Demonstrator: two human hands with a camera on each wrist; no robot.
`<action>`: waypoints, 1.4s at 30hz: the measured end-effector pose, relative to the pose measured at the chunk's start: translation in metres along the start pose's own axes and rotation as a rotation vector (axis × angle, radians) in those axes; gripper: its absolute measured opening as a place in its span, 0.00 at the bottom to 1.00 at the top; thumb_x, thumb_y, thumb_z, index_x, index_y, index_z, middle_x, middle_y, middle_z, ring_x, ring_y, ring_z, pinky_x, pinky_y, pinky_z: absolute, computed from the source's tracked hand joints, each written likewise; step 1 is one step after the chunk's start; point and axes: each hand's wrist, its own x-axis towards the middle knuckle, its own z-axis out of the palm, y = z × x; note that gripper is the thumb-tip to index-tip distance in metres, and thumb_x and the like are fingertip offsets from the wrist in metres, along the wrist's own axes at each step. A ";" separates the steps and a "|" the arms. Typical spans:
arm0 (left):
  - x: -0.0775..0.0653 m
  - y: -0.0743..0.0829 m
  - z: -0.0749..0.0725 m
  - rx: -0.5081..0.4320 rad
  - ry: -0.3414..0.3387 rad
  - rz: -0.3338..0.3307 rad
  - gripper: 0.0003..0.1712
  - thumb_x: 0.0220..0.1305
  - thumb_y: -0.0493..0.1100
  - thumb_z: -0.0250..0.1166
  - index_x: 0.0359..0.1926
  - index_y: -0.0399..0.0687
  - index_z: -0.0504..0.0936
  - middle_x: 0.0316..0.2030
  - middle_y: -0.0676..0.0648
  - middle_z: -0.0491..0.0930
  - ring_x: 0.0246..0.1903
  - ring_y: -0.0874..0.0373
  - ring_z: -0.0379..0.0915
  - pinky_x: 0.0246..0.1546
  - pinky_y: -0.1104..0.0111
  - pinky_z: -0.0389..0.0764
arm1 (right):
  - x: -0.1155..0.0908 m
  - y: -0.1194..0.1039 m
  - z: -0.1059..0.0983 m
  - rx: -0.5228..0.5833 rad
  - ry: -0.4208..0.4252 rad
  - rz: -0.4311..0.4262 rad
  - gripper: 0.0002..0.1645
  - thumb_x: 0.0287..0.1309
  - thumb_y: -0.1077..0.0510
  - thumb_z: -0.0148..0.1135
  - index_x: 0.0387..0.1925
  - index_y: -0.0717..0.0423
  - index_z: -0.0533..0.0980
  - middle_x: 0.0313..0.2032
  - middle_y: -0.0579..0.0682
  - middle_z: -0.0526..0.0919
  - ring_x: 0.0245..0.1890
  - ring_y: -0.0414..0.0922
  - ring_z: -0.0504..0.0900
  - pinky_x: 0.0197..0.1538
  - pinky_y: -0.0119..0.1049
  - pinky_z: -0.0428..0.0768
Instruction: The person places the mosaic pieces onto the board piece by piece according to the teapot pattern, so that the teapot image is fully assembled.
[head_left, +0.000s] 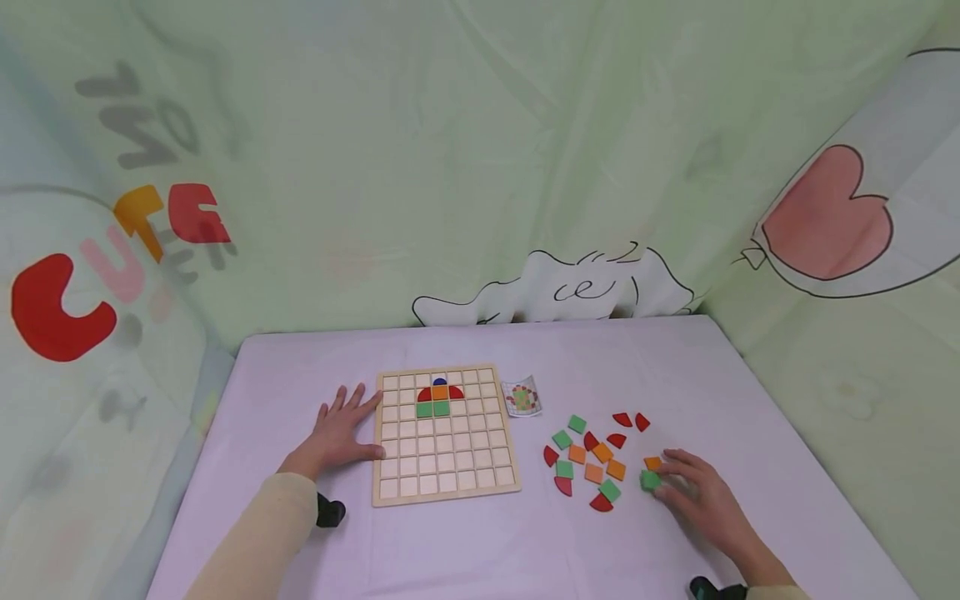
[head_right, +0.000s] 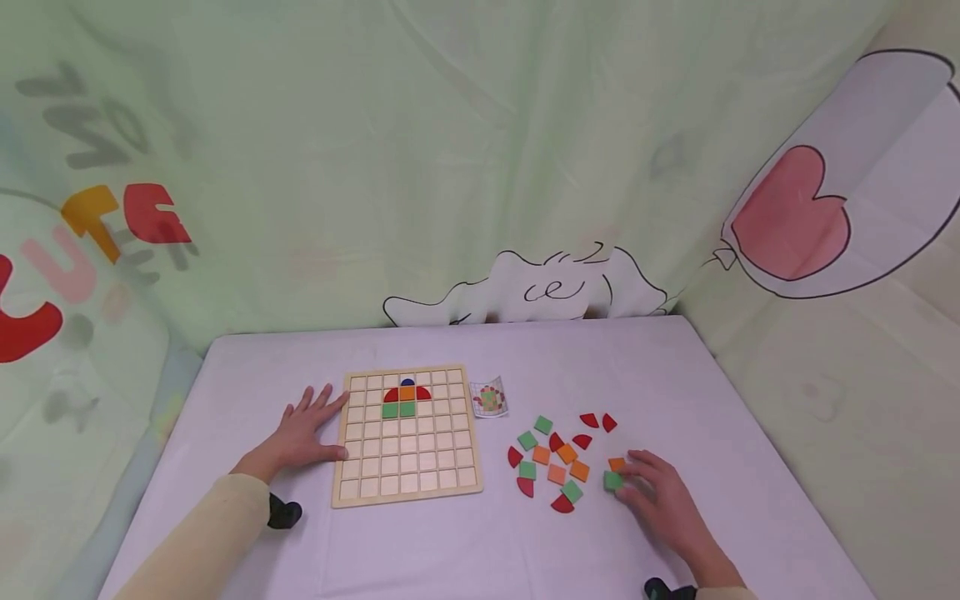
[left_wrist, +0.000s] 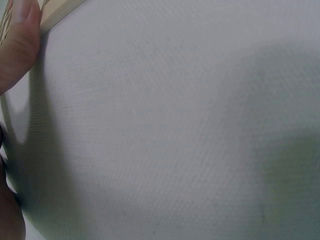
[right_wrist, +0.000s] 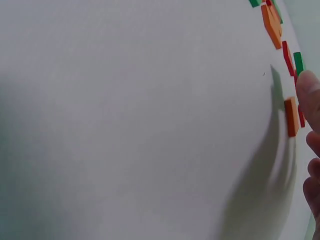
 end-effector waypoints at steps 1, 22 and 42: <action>0.000 0.000 0.000 0.000 -0.001 0.000 0.63 0.51 0.63 0.77 0.80 0.49 0.56 0.81 0.34 0.43 0.80 0.29 0.29 0.75 0.32 0.37 | 0.002 -0.003 0.000 0.007 0.005 -0.008 0.19 0.59 0.61 0.72 0.51 0.63 0.83 0.67 0.70 0.70 0.68 0.71 0.63 0.65 0.72 0.67; 0.001 0.001 0.000 -0.008 -0.002 0.003 0.62 0.52 0.63 0.77 0.80 0.49 0.56 0.81 0.34 0.42 0.80 0.30 0.28 0.76 0.32 0.36 | 0.061 -0.079 0.036 0.155 -0.028 -0.198 0.19 0.63 0.63 0.69 0.55 0.57 0.82 0.71 0.63 0.71 0.72 0.67 0.67 0.59 0.57 0.82; 0.001 0.000 -0.001 -0.006 -0.001 0.006 0.62 0.51 0.63 0.77 0.80 0.49 0.57 0.81 0.34 0.44 0.80 0.30 0.29 0.75 0.32 0.38 | 0.107 -0.152 0.078 0.263 -0.095 -0.362 0.19 0.61 0.63 0.70 0.54 0.57 0.83 0.67 0.60 0.77 0.72 0.63 0.69 0.71 0.62 0.69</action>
